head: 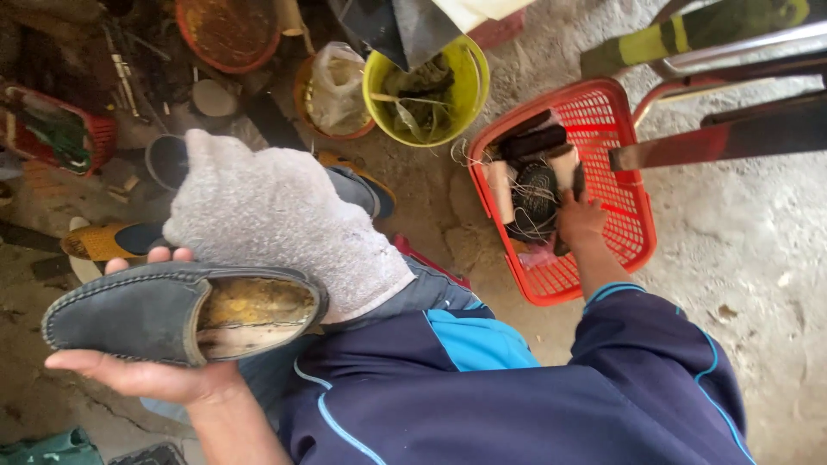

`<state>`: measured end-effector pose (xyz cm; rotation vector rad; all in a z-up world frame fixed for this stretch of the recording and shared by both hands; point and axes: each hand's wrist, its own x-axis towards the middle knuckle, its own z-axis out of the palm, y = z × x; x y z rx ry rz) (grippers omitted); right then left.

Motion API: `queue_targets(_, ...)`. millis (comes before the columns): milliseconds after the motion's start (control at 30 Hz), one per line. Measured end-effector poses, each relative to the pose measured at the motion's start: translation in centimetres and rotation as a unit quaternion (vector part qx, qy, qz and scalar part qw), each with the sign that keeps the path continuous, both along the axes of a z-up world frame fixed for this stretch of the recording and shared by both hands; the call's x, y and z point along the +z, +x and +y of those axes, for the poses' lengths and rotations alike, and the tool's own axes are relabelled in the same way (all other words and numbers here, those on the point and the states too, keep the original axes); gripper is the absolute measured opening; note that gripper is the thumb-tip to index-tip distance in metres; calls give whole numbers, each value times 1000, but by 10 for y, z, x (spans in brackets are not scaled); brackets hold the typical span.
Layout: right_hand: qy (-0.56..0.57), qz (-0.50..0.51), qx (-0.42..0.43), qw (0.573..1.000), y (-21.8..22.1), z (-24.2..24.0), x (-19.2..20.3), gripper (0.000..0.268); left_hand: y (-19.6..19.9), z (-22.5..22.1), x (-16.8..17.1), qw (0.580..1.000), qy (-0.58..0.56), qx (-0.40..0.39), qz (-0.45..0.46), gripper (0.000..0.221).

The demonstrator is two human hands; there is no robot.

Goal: Repairing various types of shoes by removing old parts with pliers, applying glue to soles, and packaging them in bags.

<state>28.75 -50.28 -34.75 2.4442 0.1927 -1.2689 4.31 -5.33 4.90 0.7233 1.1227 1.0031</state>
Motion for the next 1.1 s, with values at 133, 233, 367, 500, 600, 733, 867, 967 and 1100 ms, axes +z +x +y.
queue_targets(133, -37, -35, 180, 982, 12, -19, 14, 34, -2, 0, 0, 1000, -4, -10, -9, 82)
queue_targets(233, -39, -48, 216, 974, 16, -33, 28, 28, -11, 3, -4, 998, -24, 3, -58, 81)
queue_targets(367, 104, -238, 404, 877, -3, -41, 53, 8, -21, 6, -9, 996, -43, 5, -73, 82)
queue_targets(500, 191, -201, 298, 913, -16, 77, 185, 14, -34, 10, -22, 992, -26, 13, -125, 77)
queue_targets(600, 401, -317, 317, 799, -25, 159, 272, 14, -54, 16, -35, 982, -29, 36, -184, 76)
queue_targets(733, 563, -386, 405, 608, -50, 243, 355, 7, -75, 23, -45, 959, -31, 18, -282, 84)
queue_targets(867, 654, -285, 476, 515, -88, 275, 364, 20, -89, 25, -45, 962, -61, 89, -252, 99)
queue_targets(967, 669, -236, 525, 470, -123, 301, 367, 10, -97, 22, -52, 956, -34, 85, -280, 96)
queue_targets(1100, 717, -122, 503, 468, -153, 326, 381, 12, -111, 19, -64, 946, -22, 76, -314, 97)
